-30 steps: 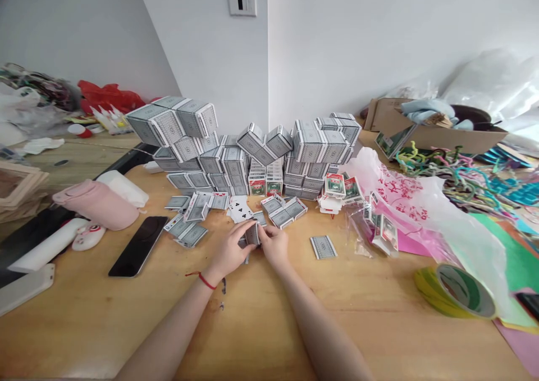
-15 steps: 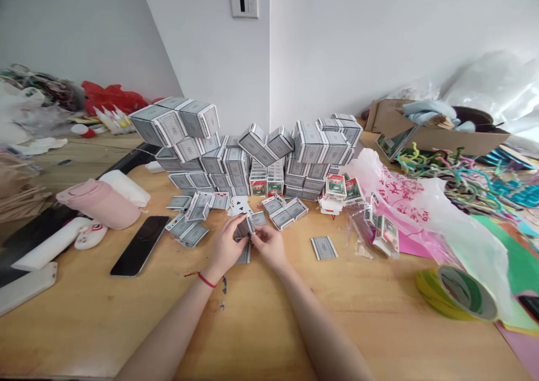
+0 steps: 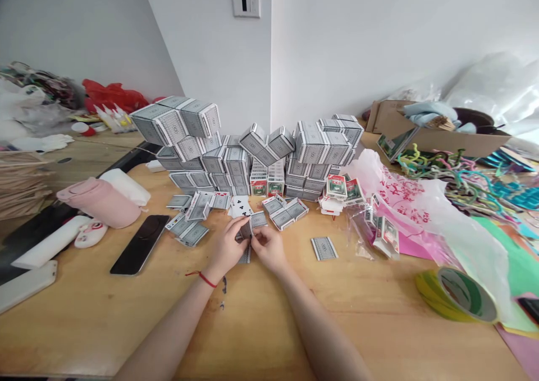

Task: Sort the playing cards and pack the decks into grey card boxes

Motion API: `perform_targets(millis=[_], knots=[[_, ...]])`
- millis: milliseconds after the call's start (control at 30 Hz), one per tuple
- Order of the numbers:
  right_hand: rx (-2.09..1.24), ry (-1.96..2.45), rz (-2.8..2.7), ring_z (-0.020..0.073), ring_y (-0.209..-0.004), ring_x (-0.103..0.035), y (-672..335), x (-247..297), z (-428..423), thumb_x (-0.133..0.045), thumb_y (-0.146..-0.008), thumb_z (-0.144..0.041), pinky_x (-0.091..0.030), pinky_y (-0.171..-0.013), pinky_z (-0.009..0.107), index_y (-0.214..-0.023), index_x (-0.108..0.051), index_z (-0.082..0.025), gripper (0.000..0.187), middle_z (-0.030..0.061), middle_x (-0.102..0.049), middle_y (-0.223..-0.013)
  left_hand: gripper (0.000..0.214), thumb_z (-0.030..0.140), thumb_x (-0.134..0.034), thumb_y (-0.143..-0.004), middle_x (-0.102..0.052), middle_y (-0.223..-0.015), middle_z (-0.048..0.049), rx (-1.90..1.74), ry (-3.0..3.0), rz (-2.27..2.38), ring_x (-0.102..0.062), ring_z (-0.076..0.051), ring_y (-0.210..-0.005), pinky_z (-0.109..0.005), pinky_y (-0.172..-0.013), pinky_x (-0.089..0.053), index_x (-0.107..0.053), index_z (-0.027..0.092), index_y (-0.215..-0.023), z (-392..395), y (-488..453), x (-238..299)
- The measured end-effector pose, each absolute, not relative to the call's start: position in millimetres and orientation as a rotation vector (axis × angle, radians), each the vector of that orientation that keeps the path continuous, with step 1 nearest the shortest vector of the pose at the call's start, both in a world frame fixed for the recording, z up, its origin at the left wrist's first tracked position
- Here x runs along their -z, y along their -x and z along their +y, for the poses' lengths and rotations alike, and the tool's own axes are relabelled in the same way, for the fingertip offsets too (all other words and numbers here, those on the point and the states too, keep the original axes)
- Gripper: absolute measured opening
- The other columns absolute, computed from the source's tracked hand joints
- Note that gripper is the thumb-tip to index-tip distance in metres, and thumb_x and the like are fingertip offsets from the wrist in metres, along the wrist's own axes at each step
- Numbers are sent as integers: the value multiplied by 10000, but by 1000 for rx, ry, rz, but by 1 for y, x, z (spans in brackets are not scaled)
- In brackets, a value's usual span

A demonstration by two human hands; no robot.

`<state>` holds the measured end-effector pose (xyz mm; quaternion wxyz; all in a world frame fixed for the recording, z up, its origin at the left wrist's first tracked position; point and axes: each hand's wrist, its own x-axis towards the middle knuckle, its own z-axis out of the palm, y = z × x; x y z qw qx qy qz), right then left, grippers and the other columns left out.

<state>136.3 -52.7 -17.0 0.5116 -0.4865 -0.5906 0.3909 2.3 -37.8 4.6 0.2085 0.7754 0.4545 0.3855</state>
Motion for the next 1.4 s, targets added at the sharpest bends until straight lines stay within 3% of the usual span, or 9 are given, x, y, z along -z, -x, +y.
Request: perform_targets(millis=[133, 333, 467, 600, 833, 1033, 1267, 1400], knots=[[-925, 1216, -1405, 119, -571, -470, -136, 18, -51, -459, -751, -272, -388, -518, 221, -834, -543, -153, 168, 15, -538, -666, 558, 4, -455, -666, -446, -1230, -65, -1023, -2187, 1170, -407, -200, -1154, -415, -979, -354, -436, 223, -1179, -42, -6, -8], [-874, 1336, -1286, 107, -507, -413, -137, 21, -48, -381, -805, -391, -337, -454, 207, -708, -424, -191, 226, -25, -456, -584, 459, 98, -450, -741, -428, -1247, -85, -1072, -2078, 1036, -380, -194, -1174, -380, -973, -346, -415, 208, -1185, -47, -10, -15], [-1054, 1310, -1276, 109, -412, -426, -126, 18, -57, -319, -832, -442, -326, -398, 215, -757, -407, -206, 263, -30, -477, -534, 223, 246, -401, -814, -567, -992, -78, -1144, -1836, 1337, -541, -167, -922, -314, -766, -449, -475, 175, -1013, -46, -14, -5], [-896, 1380, -1283, 111, -451, -426, -116, 16, -63, -306, -831, -469, -329, -435, 219, -676, -421, -200, 331, -11, -483, -543, 187, 334, -378, -826, -568, -698, -18, -1057, -1775, 1457, -543, -138, -613, -247, -551, -412, -472, 172, -833, -49, -18, 1], [-889, 1364, -1354, 96, -449, -365, -116, 12, -64, -281, -830, -495, -289, -439, 214, -577, -424, -182, 427, -18, -434, -495, 259, 353, -350, -834, -498, -582, 11, -1159, -1647, 1392, -489, -115, -552, -209, -511, -383, -427, 180, -658, -51, -22, -1], [-820, 1392, -1430, 83, -405, -329, -120, 12, -63, -279, -836, -478, -245, -417, 216, -523, -358, -190, 432, -30, -380, -440, 257, 321, -296, -858, -555, -693, -29, -1212, -1679, 1360, -530, -137, -652, -238, -599, -415, -471, 177, -736, -48, -20, 1], [-648, 1460, -1486, 80, -384, -303, -120, 14, -61, -283, -841, -446, -212, -413, 224, -487, -349, -190, 442, -24, -380, -409, 240, 299, -298, -856, -550, -619, -20, -1162, -1802, 1468, -525, -138, -557, -240, -531, -393, -462, 185, -722, -46, -19, 2], [-588, 1499, -1506, 76, -386, -324, -120, 14, -61, -280, -848, -424, -220, -411, 216, -487, -386, -178, 450, -16, -411, -421, 209, 304, -308, -860, -606, -736, -39, -1179, -1805, 1452, -568, -140, -624, -235, -554, -411, -474, 177, -870, -46, -18, 1]])
